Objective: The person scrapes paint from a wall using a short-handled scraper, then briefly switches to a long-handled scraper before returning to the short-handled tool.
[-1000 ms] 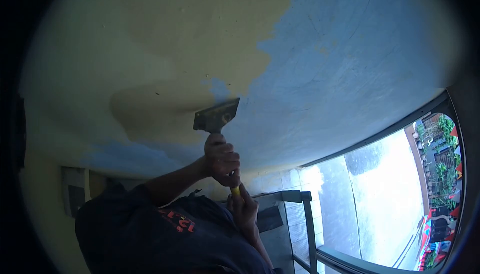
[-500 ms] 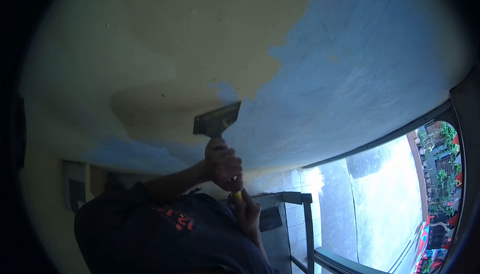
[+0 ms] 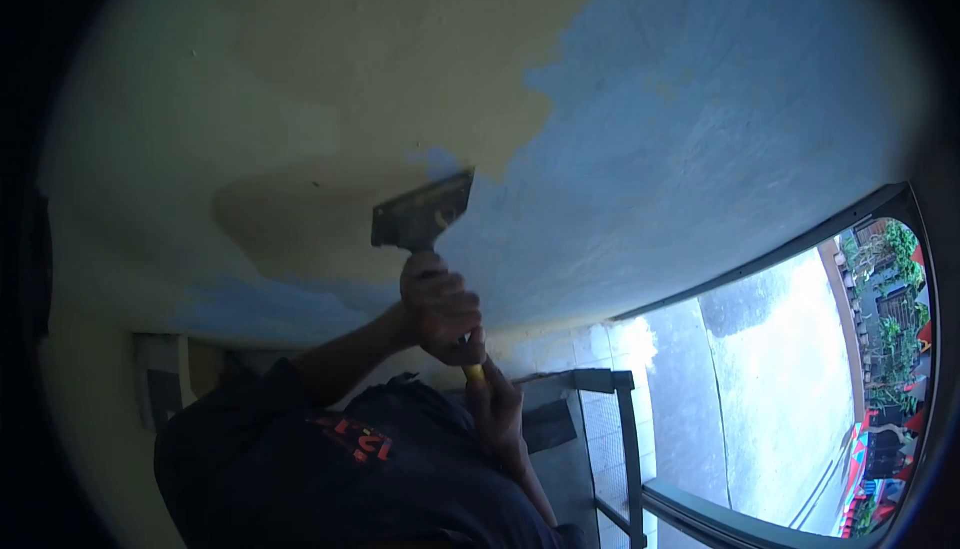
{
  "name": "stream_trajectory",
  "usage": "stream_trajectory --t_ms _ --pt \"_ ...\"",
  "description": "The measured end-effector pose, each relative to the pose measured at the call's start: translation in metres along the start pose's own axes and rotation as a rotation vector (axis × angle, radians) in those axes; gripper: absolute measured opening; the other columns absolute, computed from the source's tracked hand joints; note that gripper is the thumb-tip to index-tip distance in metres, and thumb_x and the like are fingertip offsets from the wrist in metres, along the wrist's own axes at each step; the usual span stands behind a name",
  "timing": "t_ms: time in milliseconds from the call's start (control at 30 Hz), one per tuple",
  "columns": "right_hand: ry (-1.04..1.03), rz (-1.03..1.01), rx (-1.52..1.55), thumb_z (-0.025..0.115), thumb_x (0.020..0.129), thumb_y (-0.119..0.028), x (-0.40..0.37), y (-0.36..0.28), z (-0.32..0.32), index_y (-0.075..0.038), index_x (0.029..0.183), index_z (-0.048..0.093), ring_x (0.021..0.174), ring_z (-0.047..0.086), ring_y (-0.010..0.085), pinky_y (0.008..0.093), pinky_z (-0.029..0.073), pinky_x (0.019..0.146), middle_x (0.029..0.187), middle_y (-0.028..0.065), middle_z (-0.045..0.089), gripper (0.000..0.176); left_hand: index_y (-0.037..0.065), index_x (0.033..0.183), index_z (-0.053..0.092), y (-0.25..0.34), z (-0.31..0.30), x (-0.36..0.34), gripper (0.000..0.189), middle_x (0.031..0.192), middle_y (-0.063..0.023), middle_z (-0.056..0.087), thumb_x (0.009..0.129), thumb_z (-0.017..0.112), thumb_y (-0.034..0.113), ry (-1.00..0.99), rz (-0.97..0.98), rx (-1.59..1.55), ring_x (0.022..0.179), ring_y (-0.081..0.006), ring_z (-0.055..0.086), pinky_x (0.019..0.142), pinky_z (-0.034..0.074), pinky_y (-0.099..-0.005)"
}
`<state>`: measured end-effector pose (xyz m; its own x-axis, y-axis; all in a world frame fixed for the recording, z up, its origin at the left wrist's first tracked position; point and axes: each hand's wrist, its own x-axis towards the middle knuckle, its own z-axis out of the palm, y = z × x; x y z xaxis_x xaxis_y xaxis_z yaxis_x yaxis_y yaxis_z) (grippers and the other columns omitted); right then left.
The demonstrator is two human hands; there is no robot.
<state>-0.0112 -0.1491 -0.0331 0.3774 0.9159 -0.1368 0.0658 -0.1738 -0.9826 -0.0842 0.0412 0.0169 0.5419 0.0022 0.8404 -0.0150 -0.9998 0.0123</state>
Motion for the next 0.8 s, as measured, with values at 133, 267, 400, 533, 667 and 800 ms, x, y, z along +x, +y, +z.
stream_trajectory --t_ms 133,267,400,533,667,800 --pt "0.084 -0.118 -0.036 0.049 0.101 -0.024 -0.008 0.03 0.007 0.003 0.142 0.045 0.064 0.047 0.0046 0.0245 0.041 0.055 0.066 0.0009 0.052 0.049 0.019 0.047 0.041 0.0 0.001 -0.004 0.026 0.05 0.0043 0.036 0.061 0.059 0.03 0.019 0.038 0.038 0.051 -0.0143 0.041 0.064 0.033 -0.0344" --pt "0.04 -0.043 0.023 0.049 0.1 -0.021 -0.001 0.008 0.004 0.003 0.142 0.045 0.067 0.048 0.0054 0.0259 0.042 0.057 0.069 0.0038 0.056 0.049 0.019 0.047 0.041 -0.004 0.006 0.001 0.024 0.05 0.0044 0.037 0.06 0.059 0.028 0.011 -0.001 -0.018 0.051 -0.0139 0.04 0.062 0.033 -0.0337" --pt "0.036 -0.028 0.003 0.049 0.1 -0.023 -0.005 0.019 0.007 0.004 0.141 0.046 0.073 0.05 0.0072 0.0278 0.045 0.062 0.076 0.0058 0.058 0.048 0.018 0.046 0.042 -0.004 -0.004 0.004 0.023 0.049 0.004 0.037 0.059 0.06 0.026 0.021 0.049 0.014 0.05 -0.0142 0.04 0.062 0.034 -0.0337" --pt "0.043 -0.072 0.005 0.049 0.1 -0.023 -0.007 0.045 0.008 0.004 0.141 0.045 0.073 0.049 0.0067 0.0271 0.043 0.062 0.075 0.0043 0.056 0.05 0.017 0.047 0.043 0.003 0.009 -0.014 0.022 0.05 0.0036 0.038 0.058 0.06 0.025 0.004 -0.021 -0.024 0.05 -0.0145 0.041 0.062 0.034 -0.0338" --pt "0.035 -0.049 0.116 0.046 0.1 -0.034 -0.004 0.0 0.011 0.006 0.117 0.058 0.056 0.042 0.0017 0.0239 0.03 0.048 0.062 -0.0039 0.048 0.045 0.018 0.046 0.043 0.002 -0.006 0.004 0.022 0.048 0.0037 0.037 0.057 0.06 0.027 0.007 0.016 0.024 0.051 -0.0146 0.042 0.064 0.035 -0.0337" --pt "0.032 -0.087 0.088 0.044 0.102 -0.025 -0.01 0.021 0.013 0.006 0.131 0.052 0.068 0.045 0.0054 0.0248 0.039 0.058 0.072 -0.0007 0.051 0.043 0.017 0.046 0.044 0.007 -0.001 -0.01 0.021 0.049 0.0039 0.041 0.058 0.06 0.026 -0.074 -0.032 0.0 0.053 -0.0142 0.044 0.065 0.036 -0.034"
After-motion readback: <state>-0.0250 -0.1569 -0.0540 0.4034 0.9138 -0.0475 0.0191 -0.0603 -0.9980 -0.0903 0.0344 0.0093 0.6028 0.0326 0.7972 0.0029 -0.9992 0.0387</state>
